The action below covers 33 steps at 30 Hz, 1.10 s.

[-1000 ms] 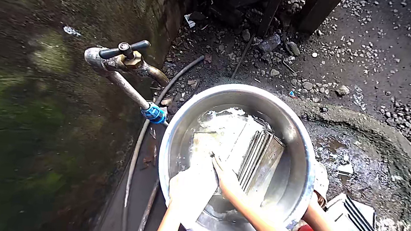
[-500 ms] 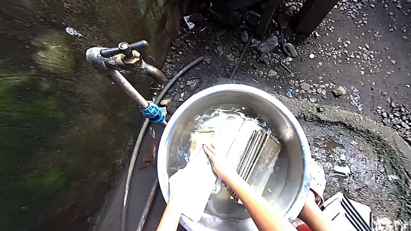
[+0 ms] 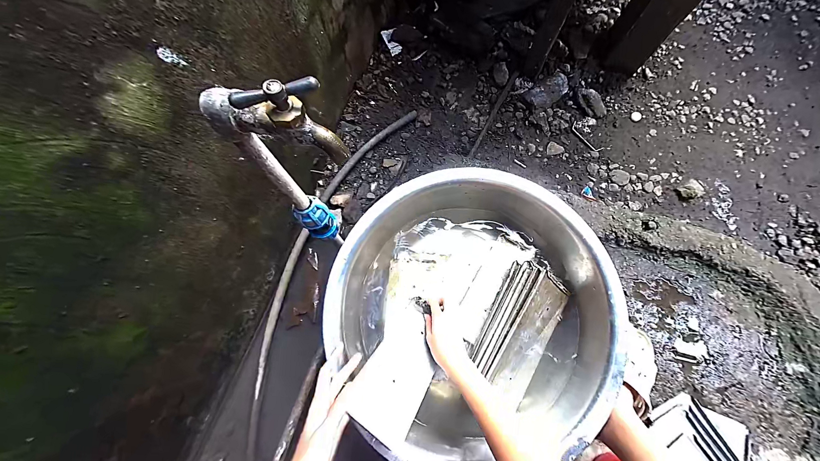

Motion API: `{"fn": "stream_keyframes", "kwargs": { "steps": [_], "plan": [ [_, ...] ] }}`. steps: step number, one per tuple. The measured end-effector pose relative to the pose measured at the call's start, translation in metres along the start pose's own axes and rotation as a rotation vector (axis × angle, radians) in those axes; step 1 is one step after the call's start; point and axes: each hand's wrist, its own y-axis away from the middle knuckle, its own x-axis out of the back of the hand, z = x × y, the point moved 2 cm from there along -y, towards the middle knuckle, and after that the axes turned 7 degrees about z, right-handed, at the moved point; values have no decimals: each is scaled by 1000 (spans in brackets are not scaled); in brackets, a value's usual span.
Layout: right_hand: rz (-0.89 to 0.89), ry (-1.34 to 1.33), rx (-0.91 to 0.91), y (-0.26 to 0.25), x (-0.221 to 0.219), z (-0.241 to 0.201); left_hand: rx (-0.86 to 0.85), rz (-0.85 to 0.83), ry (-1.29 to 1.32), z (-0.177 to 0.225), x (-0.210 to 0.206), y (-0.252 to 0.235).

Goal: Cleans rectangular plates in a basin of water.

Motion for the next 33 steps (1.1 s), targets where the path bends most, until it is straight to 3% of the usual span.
{"fn": "stream_keyframes", "kwargs": {
  "steps": [3, 5, 8, 11, 13, 17, 21, 24, 27, 30, 33],
  "plan": [
    [73, 28, -86, -7, -4, -8, 125, 316, 605, -9, -32, 19],
    [75, 15, -167, -14, 3, -13, 104, 417, 709, -1, -60, 20],
    [45, -24, -236, -22, 11, -16, 53, 360, 538, -4, -81, 21],
    [79, -67, -247, -18, 8, -14, 186, 305, 430, -16, -88, 38],
    [172, -222, -246, -14, 6, -9, 193, 372, 317, -27, -83, 38],
    [435, -502, -54, 1, 7, 11, -172, 493, 98, -28, -58, 5],
    [304, -402, 122, 26, -6, 12, -318, 583, -395, 13, -32, -12],
    [428, -391, 174, 28, -18, 13, -328, 518, -654, 38, -31, -23],
    [454, -406, 86, 10, -14, 4, -338, 522, -815, 43, -39, -28],
    [363, -361, 40, -20, -5, -9, -294, 523, -844, 44, -45, -29],
    [412, -347, 80, -42, -10, -12, -224, 535, -839, 40, -51, -33]
  ]
}}
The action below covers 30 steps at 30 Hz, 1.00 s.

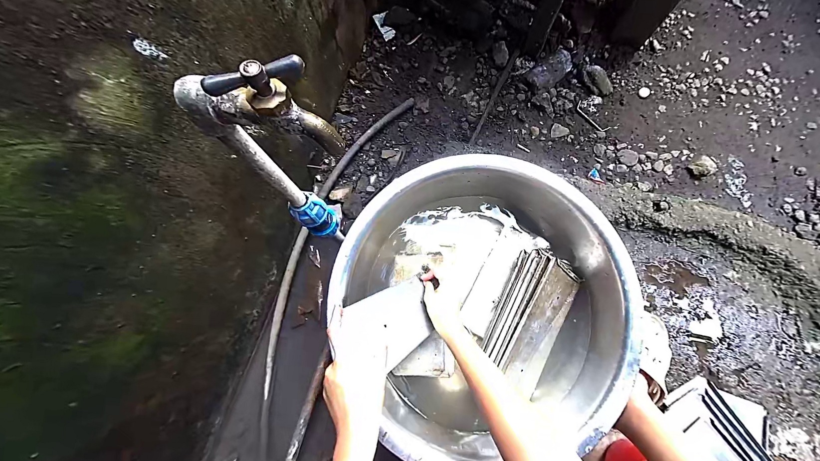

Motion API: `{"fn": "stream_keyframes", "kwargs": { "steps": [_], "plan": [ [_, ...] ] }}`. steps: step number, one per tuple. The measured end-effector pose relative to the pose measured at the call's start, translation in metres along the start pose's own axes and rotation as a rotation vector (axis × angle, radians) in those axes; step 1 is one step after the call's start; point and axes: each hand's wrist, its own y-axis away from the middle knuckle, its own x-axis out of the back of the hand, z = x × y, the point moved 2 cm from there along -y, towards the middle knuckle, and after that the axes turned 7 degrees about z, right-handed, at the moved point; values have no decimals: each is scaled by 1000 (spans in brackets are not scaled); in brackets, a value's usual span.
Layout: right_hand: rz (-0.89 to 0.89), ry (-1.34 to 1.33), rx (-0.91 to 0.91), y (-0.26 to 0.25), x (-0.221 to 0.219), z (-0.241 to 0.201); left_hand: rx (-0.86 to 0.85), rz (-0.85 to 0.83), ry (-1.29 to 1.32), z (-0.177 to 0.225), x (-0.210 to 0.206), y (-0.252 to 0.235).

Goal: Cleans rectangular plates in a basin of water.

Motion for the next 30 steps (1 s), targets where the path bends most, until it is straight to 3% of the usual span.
{"fn": "stream_keyframes", "kwargs": {
  "steps": [3, 6, 8, 11, 14, 23, 30],
  "plan": [
    [80, -48, 53, 14, -1, 15, 24, -13, -34, -1, -2, 4],
    [92, -53, 125, 31, 10, 32, -169, -44, -164, -1, 1, 5],
    [91, -61, 148, 36, 14, 36, -289, -194, -231, 9, -12, 2],
    [100, -67, 121, 38, 12, 34, -234, -485, -389, 9, -67, -18],
    [111, -51, 135, 38, 17, 33, -174, -455, -500, 14, -96, -35],
    [76, 6, 110, 15, -9, 13, -193, -401, -477, 5, -98, -28],
    [165, -43, 220, 53, 18, 40, -197, -376, -457, 8, -93, -25]
  ]
}}
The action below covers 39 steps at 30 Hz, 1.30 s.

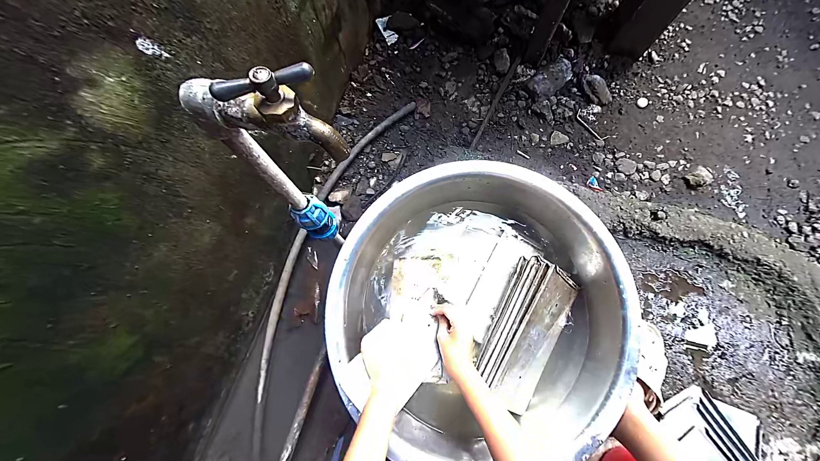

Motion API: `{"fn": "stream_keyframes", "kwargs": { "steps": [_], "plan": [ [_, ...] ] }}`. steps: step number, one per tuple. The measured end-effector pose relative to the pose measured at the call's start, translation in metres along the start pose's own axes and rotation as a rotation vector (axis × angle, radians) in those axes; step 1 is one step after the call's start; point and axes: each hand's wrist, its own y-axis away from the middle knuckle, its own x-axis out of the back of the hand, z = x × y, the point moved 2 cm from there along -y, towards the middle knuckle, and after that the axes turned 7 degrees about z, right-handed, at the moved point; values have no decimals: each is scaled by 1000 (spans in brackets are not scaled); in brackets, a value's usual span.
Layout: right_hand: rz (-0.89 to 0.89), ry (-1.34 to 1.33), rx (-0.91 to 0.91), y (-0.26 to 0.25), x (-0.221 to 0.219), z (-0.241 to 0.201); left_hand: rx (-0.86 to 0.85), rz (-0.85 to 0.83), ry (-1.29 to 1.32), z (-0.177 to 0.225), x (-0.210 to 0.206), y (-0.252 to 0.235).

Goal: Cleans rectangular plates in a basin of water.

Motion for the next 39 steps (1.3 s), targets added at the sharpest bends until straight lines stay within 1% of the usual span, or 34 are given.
{"fn": "stream_keyframes", "kwargs": {
  "steps": [3, 6, 7, 9, 12, 14, 16, 18, 21, 23, 25, 26, 28, 29, 32, 35, 37, 39],
  "plan": [
    [-33, 31, -10, -23, -24, -14, -22, 6, 25, -4, -3, 2],
    [-188, 75, -70, -44, -42, -24, -20, 28, 25, -8, -7, 1],
    [-230, 83, -89, -47, -44, -24, -8, 32, 21, -7, -7, 1],
    [-219, 67, -87, -41, -40, -18, 34, 13, 15, -3, -2, 2],
    [-176, 83, -93, -14, -10, -7, 48, -15, 6, 3, 9, 5],
    [-176, 97, -83, -12, 0, -7, 35, -20, 1, 3, 7, 4],
    [-186, 104, -112, -21, -11, -15, 22, -17, 2, -1, 0, 4],
    [-207, 126, -112, -35, -30, -25, 34, -13, 3, -3, 2, 4],
    [-339, 161, -74, -52, -46, -28, 74, 6, -6, 2, 11, 3],
    [-397, 162, -53, -54, -45, -20, 92, -21, -7, 7, 16, 6],
    [-362, 120, -24, -41, -31, -10, 90, -33, 17, 6, 15, 7],
    [-346, 101, -21, -32, -19, -7, 77, -10, 26, 5, 13, 8],
    [-351, 102, -47, -21, 2, -6, 62, -13, 33, 5, 11, 9],
    [-348, 99, -62, -22, 3, -8, 58, -21, 39, 6, 11, 11],
    [-349, 109, -115, -40, -26, -24, 45, -20, 29, 4, 8, 16],
    [-441, 159, -165, -61, -57, -38, 64, -23, 11, 0, 0, 13],
    [-465, 157, -144, -58, -60, -34, 76, 6, 11, -1, -2, 13],
    [-395, 137, -102, -41, -41, -23, 69, 6, 25, 3, 5, 14]
  ]
}}
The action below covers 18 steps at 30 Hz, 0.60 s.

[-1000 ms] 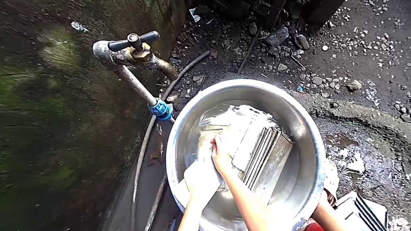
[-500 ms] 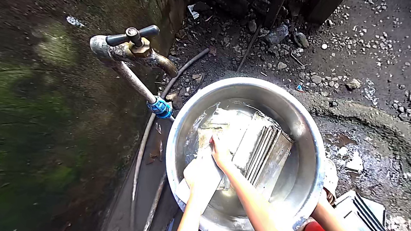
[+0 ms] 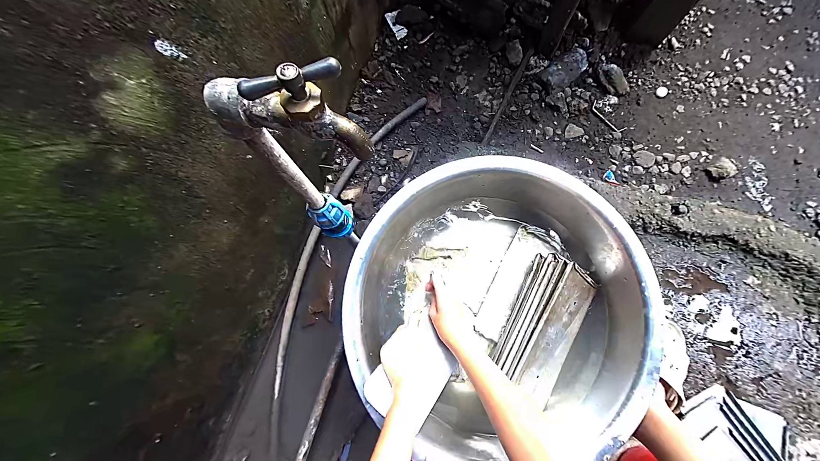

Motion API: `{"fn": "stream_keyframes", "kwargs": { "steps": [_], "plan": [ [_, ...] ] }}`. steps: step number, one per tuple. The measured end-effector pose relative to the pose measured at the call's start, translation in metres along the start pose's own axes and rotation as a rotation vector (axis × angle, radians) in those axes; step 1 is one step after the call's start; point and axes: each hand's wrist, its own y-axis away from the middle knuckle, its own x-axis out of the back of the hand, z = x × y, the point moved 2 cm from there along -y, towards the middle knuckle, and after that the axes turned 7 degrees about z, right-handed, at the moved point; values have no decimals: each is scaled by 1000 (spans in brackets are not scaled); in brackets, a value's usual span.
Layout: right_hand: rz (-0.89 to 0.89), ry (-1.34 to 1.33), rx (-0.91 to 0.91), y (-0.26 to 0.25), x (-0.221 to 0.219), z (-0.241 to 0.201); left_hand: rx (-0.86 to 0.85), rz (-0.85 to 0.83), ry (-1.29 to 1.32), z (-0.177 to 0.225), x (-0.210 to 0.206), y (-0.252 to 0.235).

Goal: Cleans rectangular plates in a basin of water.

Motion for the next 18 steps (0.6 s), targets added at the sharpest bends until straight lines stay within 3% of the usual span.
{"fn": "stream_keyframes", "kwargs": {
  "steps": [4, 8, 12, 18],
  "plan": [
    [53, 43, 0, 35, 29, 24, -23, -62, 2, 4, 7, 0],
    [20, 31, -83, 5, 10, -3, -22, -90, -14, 1, 4, 2],
    [-16, 22, -36, -14, -4, -8, 10, -58, -12, -1, 2, 3],
    [33, 43, -42, 36, 27, 21, -9, -60, 23, 2, 8, 3]
  ]
}}
